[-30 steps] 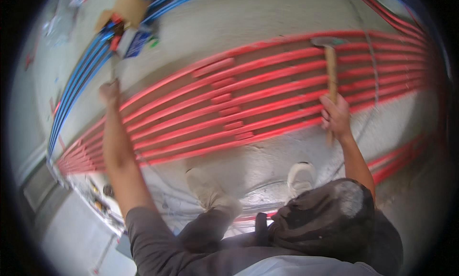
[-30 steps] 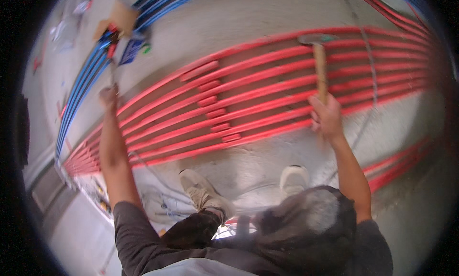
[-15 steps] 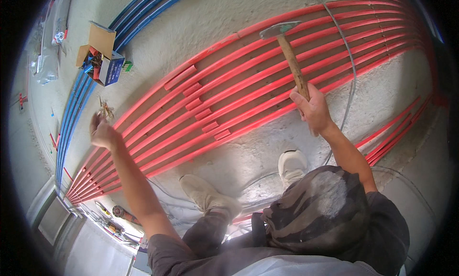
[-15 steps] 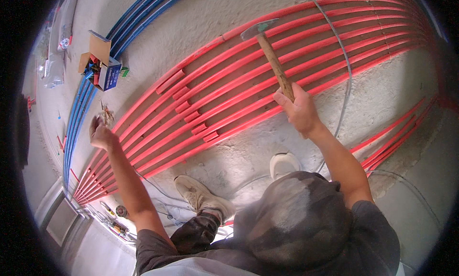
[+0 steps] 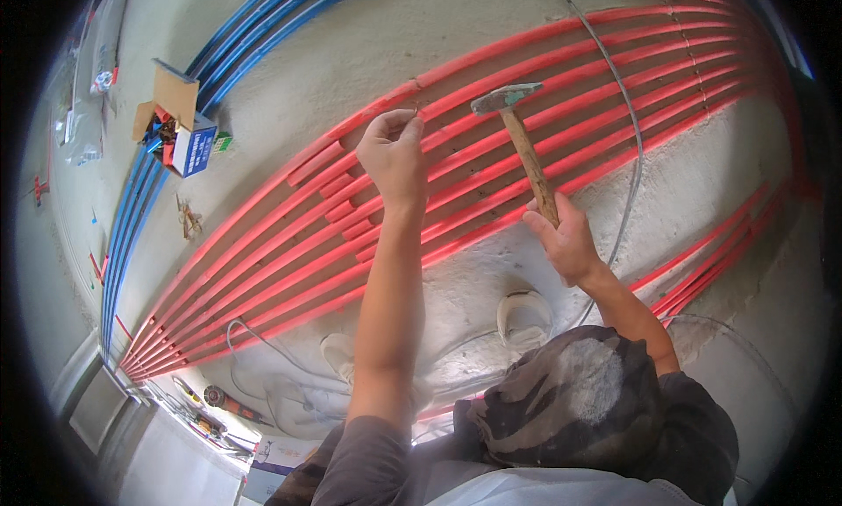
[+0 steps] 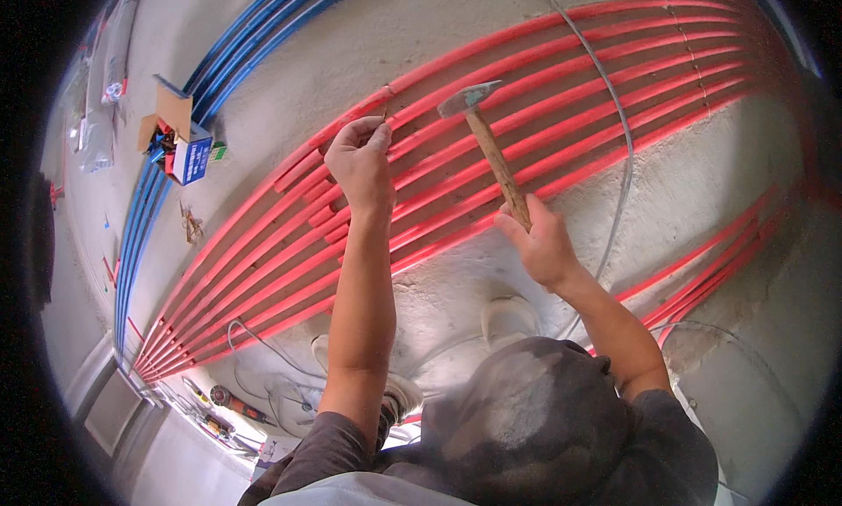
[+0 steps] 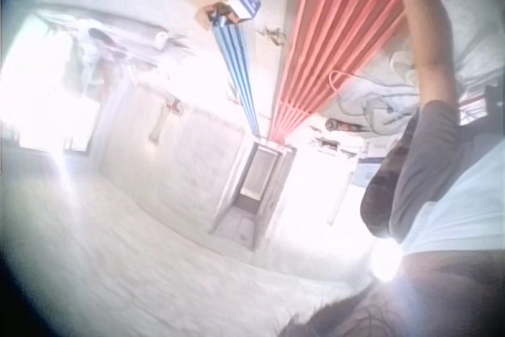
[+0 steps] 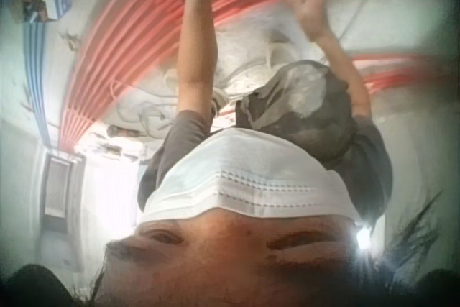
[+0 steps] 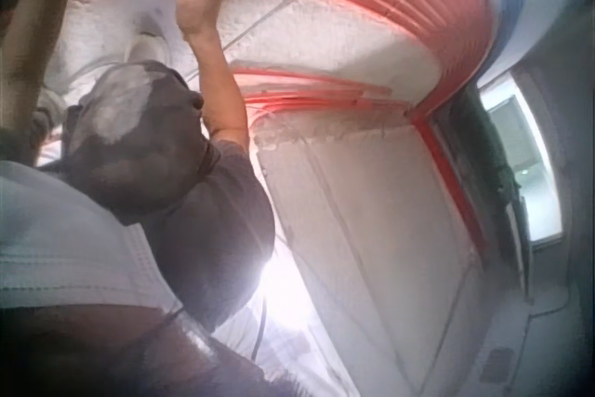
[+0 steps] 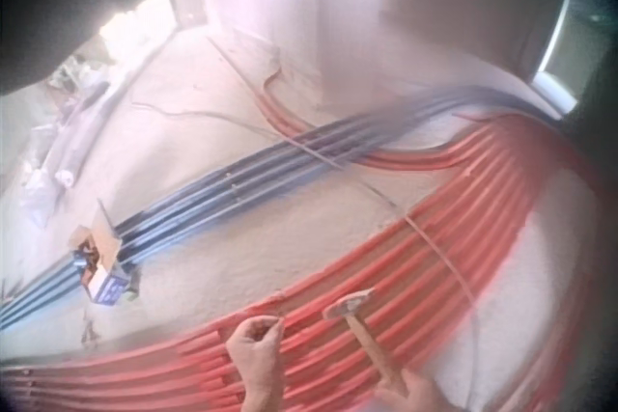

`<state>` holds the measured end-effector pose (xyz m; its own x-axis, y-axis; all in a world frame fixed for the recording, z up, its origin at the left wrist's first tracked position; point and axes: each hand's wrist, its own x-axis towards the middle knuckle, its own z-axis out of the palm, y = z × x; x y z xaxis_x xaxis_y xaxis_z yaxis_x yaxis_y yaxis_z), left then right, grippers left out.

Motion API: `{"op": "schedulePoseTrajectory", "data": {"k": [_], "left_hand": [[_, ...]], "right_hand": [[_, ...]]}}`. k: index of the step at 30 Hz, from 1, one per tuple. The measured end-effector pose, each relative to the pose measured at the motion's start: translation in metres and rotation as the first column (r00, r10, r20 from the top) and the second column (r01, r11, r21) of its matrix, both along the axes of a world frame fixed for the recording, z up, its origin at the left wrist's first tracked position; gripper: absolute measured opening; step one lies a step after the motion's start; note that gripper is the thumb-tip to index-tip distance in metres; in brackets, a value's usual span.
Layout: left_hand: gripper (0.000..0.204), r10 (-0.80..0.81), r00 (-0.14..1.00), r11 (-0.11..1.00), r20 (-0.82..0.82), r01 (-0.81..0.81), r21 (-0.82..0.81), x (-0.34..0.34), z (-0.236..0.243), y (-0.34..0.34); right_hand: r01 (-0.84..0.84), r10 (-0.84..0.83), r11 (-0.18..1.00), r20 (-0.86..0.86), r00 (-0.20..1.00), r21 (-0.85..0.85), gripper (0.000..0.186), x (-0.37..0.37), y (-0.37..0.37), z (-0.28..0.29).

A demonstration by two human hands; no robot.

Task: The person uses a power drill to fasten red and blue pipes to the ceiling, then switches to a hammer to secure the pipes with nails. The task involves repeated drilling and hammering actions along the length of the pipes.

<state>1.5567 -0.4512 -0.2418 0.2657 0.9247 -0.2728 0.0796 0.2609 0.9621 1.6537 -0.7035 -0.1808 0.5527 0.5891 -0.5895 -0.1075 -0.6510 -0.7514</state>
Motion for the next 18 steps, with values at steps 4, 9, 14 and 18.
{"op": "schedulePoseTrajectory", "data": {"k": [4, 9, 14, 18], "left_hand": [[0.007, -0.033, 0.999, 0.984, -0.005, 0.031, -0.173, 0.01, 0.007, -0.004], [0.009, 0.069, 0.982, 0.904, 0.177, 0.013, -0.427, 0.01, 0.01, 0.0], [0.008, 0.084, 0.978, 0.907, 0.189, 0.004, -0.422, 0.013, 0.009, 0.0], [0.009, 0.113, 0.975, 0.923, 0.193, -0.031, -0.383, 0.013, 0.006, -0.003]], "right_hand": [[0.018, -0.018, 1.0, -0.003, 1.0, 0.016, 0.026, 0.001, -0.005, -0.003], [0.008, -0.008, 1.0, -0.022, 1.0, 0.002, 0.029, 0.003, 0.0, -0.004], [-0.004, 0.003, 1.0, -0.056, 0.998, -0.024, 0.031, 0.003, 0.001, -0.007], [-0.011, 0.011, 1.0, -0.068, 0.998, -0.011, 0.032, 0.002, 0.0, -0.011]]}}
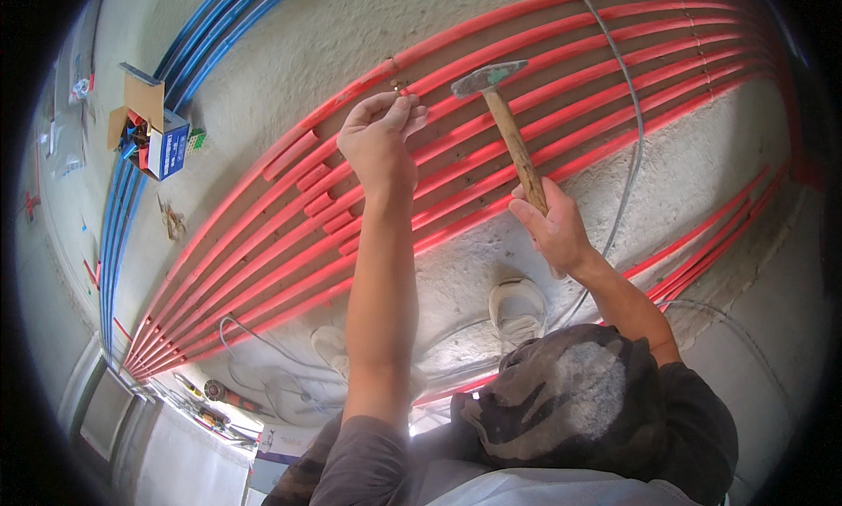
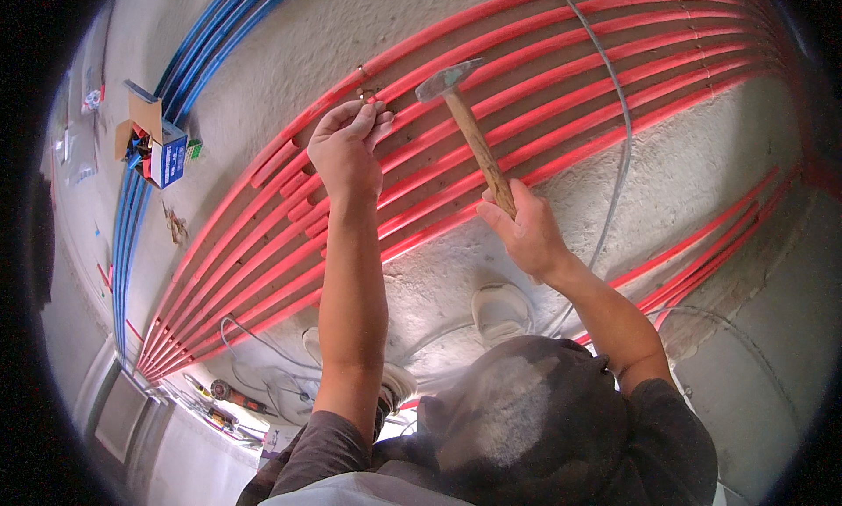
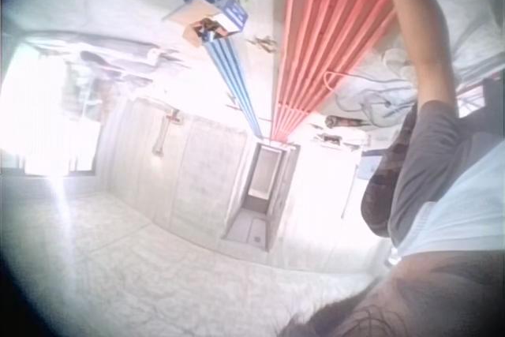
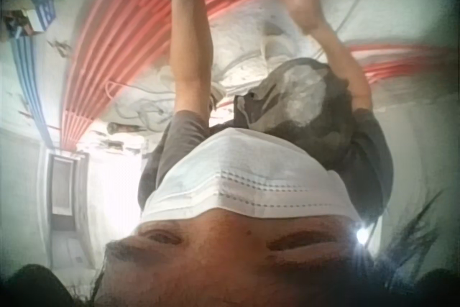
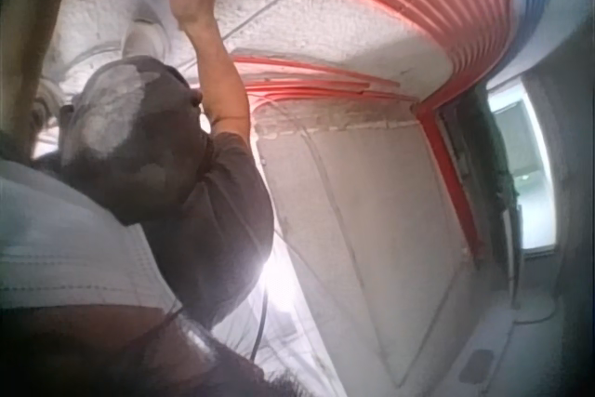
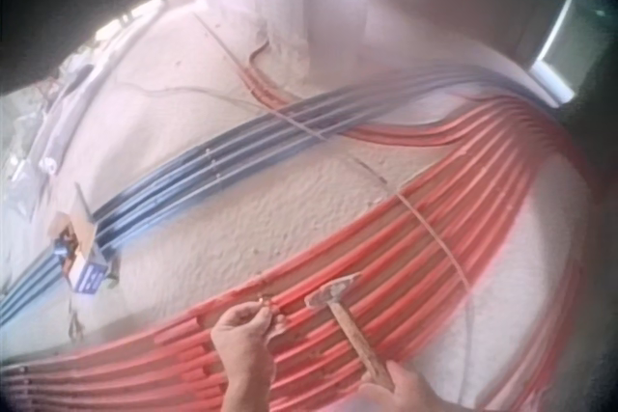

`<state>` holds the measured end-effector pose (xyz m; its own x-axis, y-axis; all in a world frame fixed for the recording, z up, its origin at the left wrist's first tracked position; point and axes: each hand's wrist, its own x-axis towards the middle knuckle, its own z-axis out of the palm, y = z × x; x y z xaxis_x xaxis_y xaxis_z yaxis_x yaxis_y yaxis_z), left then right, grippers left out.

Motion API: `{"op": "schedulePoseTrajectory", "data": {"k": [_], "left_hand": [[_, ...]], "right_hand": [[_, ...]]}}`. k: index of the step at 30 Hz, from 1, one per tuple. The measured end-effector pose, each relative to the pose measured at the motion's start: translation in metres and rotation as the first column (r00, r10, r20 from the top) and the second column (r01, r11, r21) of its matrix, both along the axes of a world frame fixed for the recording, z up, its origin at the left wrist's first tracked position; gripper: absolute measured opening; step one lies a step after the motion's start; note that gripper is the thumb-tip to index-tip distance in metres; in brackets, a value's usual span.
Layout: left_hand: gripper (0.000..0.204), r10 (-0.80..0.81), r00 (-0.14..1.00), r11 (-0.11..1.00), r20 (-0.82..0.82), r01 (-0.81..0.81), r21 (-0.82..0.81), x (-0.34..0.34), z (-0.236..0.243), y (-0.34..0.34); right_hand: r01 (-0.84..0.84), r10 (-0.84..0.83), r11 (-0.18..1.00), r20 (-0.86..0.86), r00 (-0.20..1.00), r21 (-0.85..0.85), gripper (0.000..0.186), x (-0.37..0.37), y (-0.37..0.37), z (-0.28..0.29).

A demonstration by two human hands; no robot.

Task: The person uses a power drill to fasten red and blue pipes to the ceiling, then switches to a hammer to secure the pipes with nails. The task involves repeated drilling and hammering actions along the length of the pipes.

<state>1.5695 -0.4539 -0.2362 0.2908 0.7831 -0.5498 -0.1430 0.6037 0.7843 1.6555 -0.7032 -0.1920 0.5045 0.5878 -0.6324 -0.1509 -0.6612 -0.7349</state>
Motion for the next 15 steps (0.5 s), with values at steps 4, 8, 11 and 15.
{"op": "schedulePoseTrajectory", "data": {"k": [4, 8, 11, 15], "left_hand": [[0.01, -0.017, 1.0, 1.0, -0.002, 0.017, 0.014, 0.0, -0.002, -0.001], [0.011, -0.048, 0.999, 0.999, 0.019, 0.048, 0.019, 0.0, -0.005, 0.0], [0.011, -0.065, 0.998, 0.998, -0.007, 0.066, 0.026, 0.003, -0.002, -0.001], [0.009, -0.062, 0.994, 0.995, -0.095, 0.069, 0.076, 0.005, 0.0, -0.006]], "right_hand": [[-0.003, 0.003, 1.0, 0.0, 1.0, 0.023, 0.032, 0.0, -0.001, -0.001], [-0.012, 0.011, 1.0, 0.015, 1.0, 0.028, 0.031, 0.003, 0.0, -0.001], [-0.007, 0.006, 0.999, 0.023, 1.0, 0.046, 0.031, 0.003, 0.005, 0.0], [-0.051, 0.044, 0.997, 0.096, 0.994, 0.064, 0.03, 0.006, 0.022, 0.007]]}}
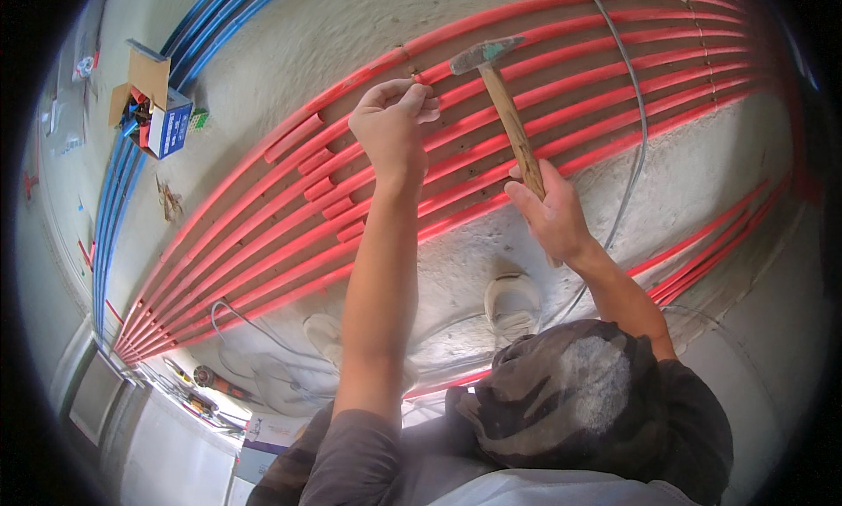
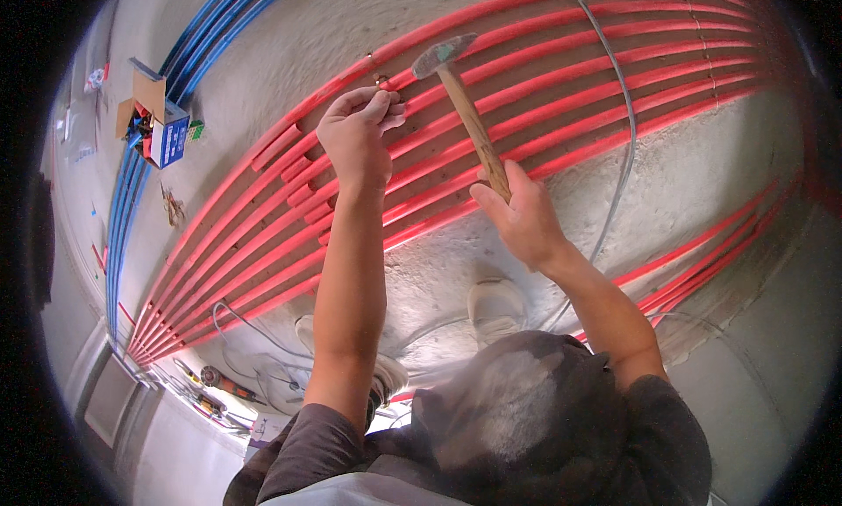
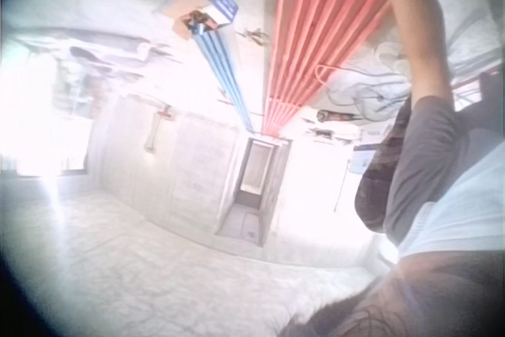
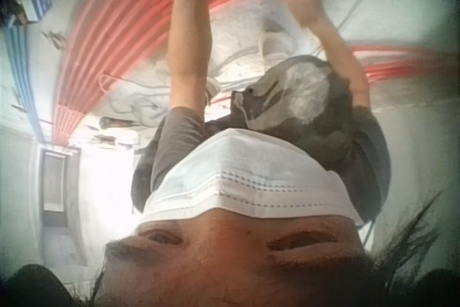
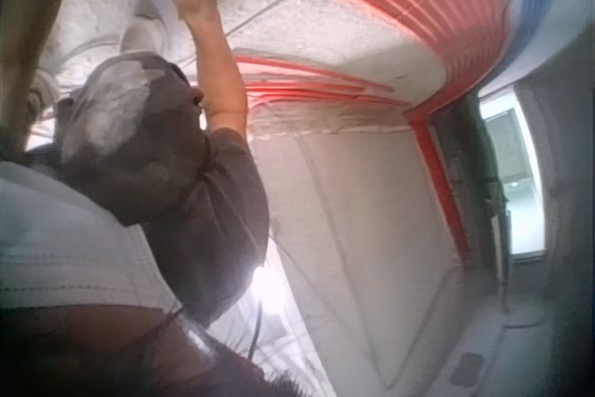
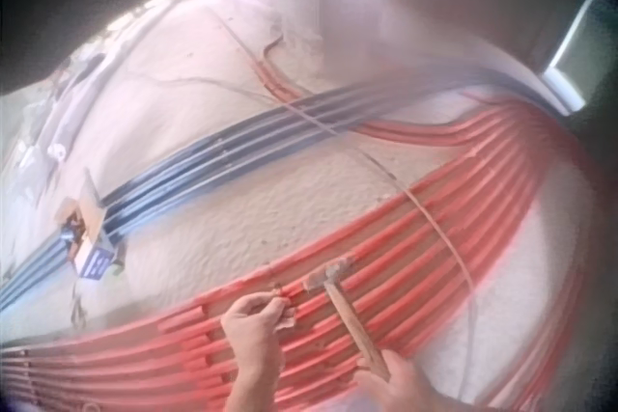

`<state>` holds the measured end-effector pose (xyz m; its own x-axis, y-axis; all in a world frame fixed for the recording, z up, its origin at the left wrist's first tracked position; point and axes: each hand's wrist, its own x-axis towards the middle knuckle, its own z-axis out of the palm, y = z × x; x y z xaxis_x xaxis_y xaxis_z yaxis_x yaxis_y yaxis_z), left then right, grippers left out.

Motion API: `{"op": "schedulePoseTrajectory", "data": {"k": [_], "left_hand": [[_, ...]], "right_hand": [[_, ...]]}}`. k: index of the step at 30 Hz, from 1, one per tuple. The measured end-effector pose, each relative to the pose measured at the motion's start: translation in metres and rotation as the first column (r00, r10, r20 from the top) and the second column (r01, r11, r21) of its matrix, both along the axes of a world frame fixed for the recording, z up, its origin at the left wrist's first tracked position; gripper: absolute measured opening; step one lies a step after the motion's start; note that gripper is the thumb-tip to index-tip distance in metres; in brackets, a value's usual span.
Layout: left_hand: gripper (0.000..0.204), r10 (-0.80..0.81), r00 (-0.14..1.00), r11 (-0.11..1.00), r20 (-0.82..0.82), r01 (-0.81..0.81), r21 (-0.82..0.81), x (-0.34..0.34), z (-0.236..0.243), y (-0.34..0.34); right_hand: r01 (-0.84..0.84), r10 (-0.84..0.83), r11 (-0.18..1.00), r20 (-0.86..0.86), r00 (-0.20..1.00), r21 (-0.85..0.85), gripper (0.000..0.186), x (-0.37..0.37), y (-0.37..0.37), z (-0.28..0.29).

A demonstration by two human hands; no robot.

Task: The person uses a power drill to fasten red and blue pipes to the ceiling, then switches to a hammer to secure the pipes with nails. The task involves repeated drilling and hammering actions along the length of the pipes.

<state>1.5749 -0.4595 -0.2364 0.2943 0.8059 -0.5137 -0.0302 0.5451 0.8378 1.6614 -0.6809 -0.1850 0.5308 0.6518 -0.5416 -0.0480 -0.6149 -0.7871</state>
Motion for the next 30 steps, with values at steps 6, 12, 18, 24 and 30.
{"op": "schedulePoseTrajectory", "data": {"k": [6, 12, 18, 24, 30], "left_hand": [[0.007, 0.054, 0.998, 0.998, -0.018, -0.054, 0.017, 0.004, -0.001, -0.006], [0.007, 0.077, 0.997, 0.997, -0.026, -0.077, -0.002, 0.004, 0.002, -0.007], [0.008, 0.073, 0.996, 0.997, -0.056, -0.073, 0.016, 0.009, 0.002, -0.008], [0.006, 0.057, 0.993, 0.998, -0.107, -0.054, 0.026, 0.014, 0.0, -0.009], [0.009, 0.088, 0.988, 0.994, -0.125, -0.079, 0.073, 0.012, 0.002, -0.01]], "right_hand": [[-0.21, 0.18, 0.975, 0.293, 0.939, 0.072, 0.03, 0.017, 0.027, 0.012], [-0.242, 0.22, 0.97, 0.308, 0.926, 0.035, 0.031, 0.018, 0.046, 0.021], [-0.272, 0.21, 0.957, 0.404, 0.89, 0.101, 0.035, 0.012, 0.047, 0.037], [-0.407, 0.377, 0.913, 0.462, 0.803, -0.038, 0.04, 0.022, 0.042, 0.012], [-0.274, 0.229, 0.961, 0.429, 0.874, 0.046, 0.04, 0.012, 0.044, 0.042]]}}
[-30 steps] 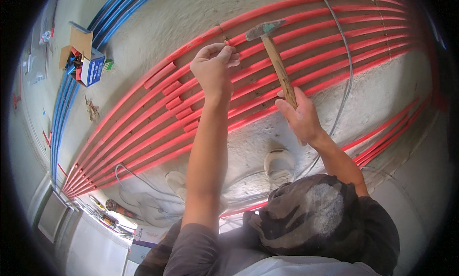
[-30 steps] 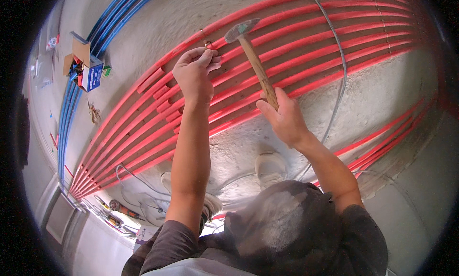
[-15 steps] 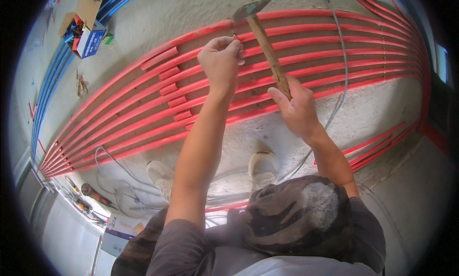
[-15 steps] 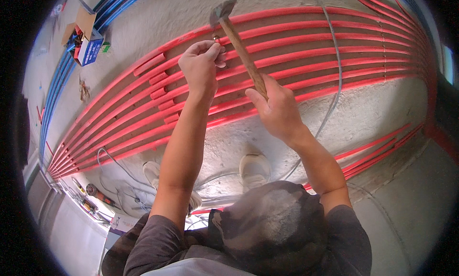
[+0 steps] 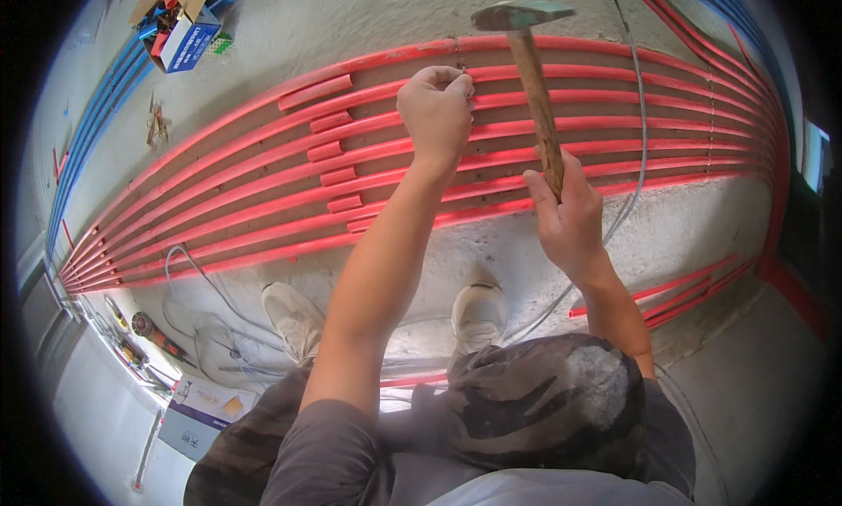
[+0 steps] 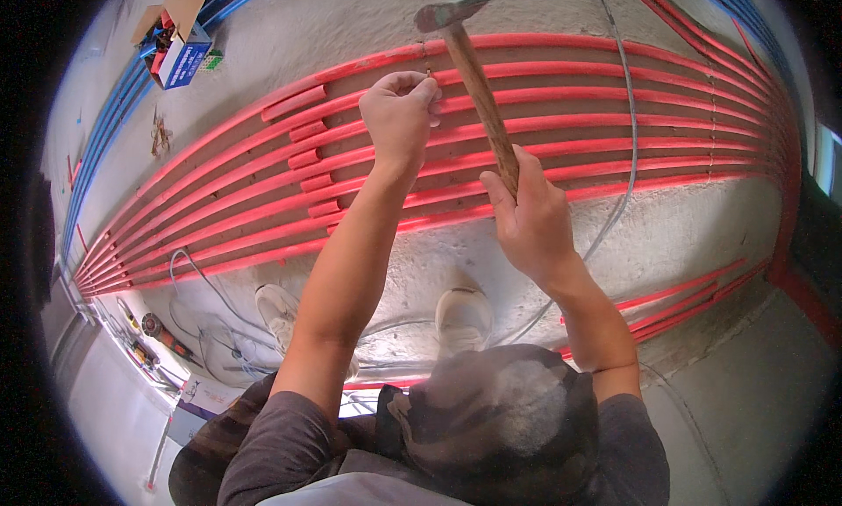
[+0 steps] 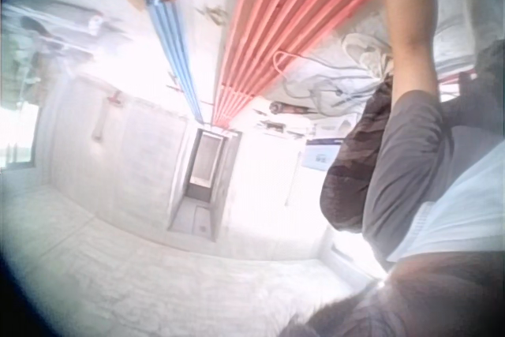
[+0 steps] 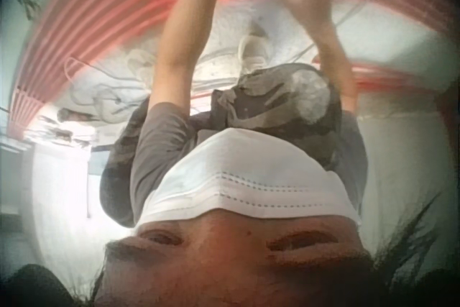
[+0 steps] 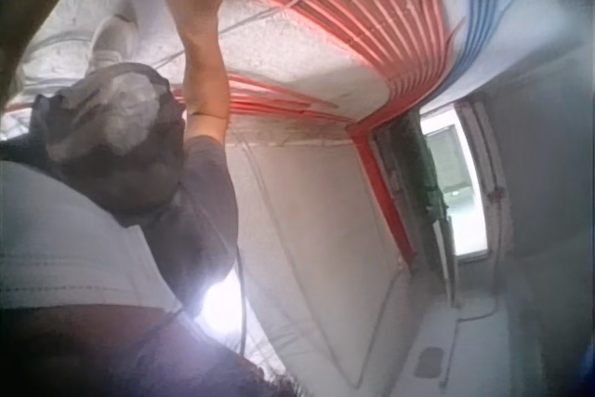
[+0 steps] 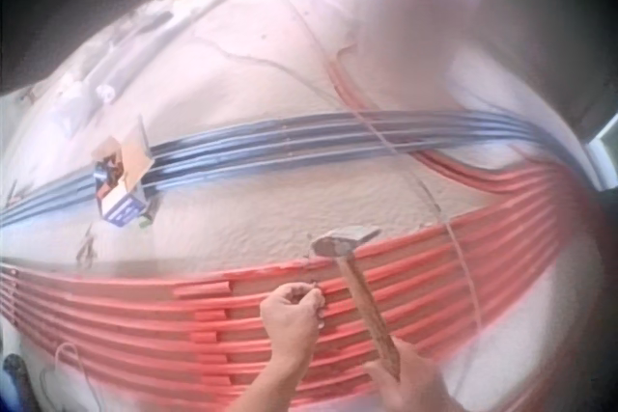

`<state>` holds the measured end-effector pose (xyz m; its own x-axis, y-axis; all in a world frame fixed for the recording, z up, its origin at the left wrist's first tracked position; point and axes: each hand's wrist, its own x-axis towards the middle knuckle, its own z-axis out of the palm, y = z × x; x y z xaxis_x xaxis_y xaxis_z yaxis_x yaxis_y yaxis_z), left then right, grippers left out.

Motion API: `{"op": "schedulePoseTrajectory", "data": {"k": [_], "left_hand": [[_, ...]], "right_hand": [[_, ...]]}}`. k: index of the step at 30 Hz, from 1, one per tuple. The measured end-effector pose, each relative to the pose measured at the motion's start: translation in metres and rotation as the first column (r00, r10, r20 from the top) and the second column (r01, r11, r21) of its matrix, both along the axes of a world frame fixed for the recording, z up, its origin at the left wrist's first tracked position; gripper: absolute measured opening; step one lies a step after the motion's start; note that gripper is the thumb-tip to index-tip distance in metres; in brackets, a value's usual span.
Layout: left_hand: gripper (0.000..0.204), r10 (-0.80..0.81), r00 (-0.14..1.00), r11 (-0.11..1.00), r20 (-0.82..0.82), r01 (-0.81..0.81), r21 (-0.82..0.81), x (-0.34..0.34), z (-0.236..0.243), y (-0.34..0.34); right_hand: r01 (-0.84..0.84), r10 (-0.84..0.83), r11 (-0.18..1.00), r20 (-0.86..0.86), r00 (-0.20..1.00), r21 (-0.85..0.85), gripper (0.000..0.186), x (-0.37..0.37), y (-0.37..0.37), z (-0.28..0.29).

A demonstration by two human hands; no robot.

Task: The person uses a power drill to fasten red and blue pipes to the ceiling, then switches to a hammer to secure the pipes with nails. The task involves repeated drilling and hammering actions along the length of the pipes.

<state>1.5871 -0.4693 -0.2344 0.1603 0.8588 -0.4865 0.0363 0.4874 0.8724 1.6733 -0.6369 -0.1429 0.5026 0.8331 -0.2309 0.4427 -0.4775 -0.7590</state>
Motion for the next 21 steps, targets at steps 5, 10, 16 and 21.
{"op": "schedulePoseTrajectory", "data": {"k": [5, 10, 16, 21], "left_hand": [[0.011, -0.015, 1.0, 1.0, -0.012, 0.015, -0.003, -0.001, -0.008, 0.003], [0.027, -0.138, 0.903, 0.895, -0.408, 0.289, 0.338, -0.012, 0.006, 0.009], [0.04, -0.33, 0.69, 0.526, -0.644, 0.701, 0.482, -0.019, -0.005, 0.035], [0.036, -0.364, 0.724, 0.435, -0.586, 0.688, 0.581, -0.022, -0.015, 0.05]], "right_hand": [[-0.053, 0.056, 0.997, 0.051, 0.997, -0.058, 0.039, -0.003, -0.002, -0.041], [0.073, -0.07, 0.993, -0.035, 0.997, 0.095, 0.037, -0.008, -0.006, -0.032], [0.176, -0.169, 0.983, -0.122, 0.978, 0.049, 0.031, -0.004, -0.019, -0.031], [0.225, -0.225, 0.974, -0.229, 0.947, -0.027, 0.028, -0.013, -0.027, -0.035]]}}
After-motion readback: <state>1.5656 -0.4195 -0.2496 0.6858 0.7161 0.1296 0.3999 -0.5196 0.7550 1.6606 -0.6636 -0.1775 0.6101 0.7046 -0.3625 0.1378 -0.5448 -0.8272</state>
